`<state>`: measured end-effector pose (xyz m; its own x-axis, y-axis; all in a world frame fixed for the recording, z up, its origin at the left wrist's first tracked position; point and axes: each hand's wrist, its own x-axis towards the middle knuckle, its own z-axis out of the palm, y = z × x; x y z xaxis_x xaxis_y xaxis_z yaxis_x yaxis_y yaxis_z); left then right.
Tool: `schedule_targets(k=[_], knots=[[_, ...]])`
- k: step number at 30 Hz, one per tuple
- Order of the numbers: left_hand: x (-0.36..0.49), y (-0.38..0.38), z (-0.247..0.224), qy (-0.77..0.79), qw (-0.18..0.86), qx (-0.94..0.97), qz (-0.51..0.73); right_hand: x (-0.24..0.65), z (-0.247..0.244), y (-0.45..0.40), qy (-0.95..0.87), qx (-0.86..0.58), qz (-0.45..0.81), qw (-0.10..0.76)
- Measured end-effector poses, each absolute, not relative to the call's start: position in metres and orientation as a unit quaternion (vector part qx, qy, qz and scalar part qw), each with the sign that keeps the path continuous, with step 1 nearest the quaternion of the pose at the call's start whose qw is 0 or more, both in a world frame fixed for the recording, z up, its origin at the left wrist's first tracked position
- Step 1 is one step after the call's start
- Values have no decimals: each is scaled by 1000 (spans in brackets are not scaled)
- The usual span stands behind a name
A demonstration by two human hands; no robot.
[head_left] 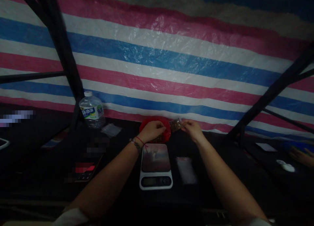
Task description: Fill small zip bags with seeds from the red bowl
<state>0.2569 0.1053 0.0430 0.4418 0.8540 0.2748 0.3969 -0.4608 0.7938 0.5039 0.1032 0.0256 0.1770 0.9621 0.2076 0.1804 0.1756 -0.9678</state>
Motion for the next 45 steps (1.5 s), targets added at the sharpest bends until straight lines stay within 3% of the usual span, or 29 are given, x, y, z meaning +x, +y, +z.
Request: schedule_targets(k=[5, 15, 23, 29, 35, 39, 45], knots=[[269, 116, 58, 383, 277, 803, 363, 445, 38, 114, -524, -497, 402, 562], [251, 130, 75, 433, 190, 816, 331, 411, 48, 137, -640, -514, 242, 517], [235, 133, 73, 431, 216, 790, 379, 401, 55, 121, -682, -457, 254, 511], [234, 133, 70, 401, 244, 816, 337, 405, 42, 112, -662, -440, 310, 521], [240, 132, 64, 409, 285, 806, 319, 405, 34, 108, -685, -471, 263, 490], [240, 130, 60, 397, 348, 796, 295, 408, 33, 108, -722, -503, 217, 423], [237, 128, 62, 389, 368, 806, 253, 418, 32, 108, -789, -447, 280, 316]])
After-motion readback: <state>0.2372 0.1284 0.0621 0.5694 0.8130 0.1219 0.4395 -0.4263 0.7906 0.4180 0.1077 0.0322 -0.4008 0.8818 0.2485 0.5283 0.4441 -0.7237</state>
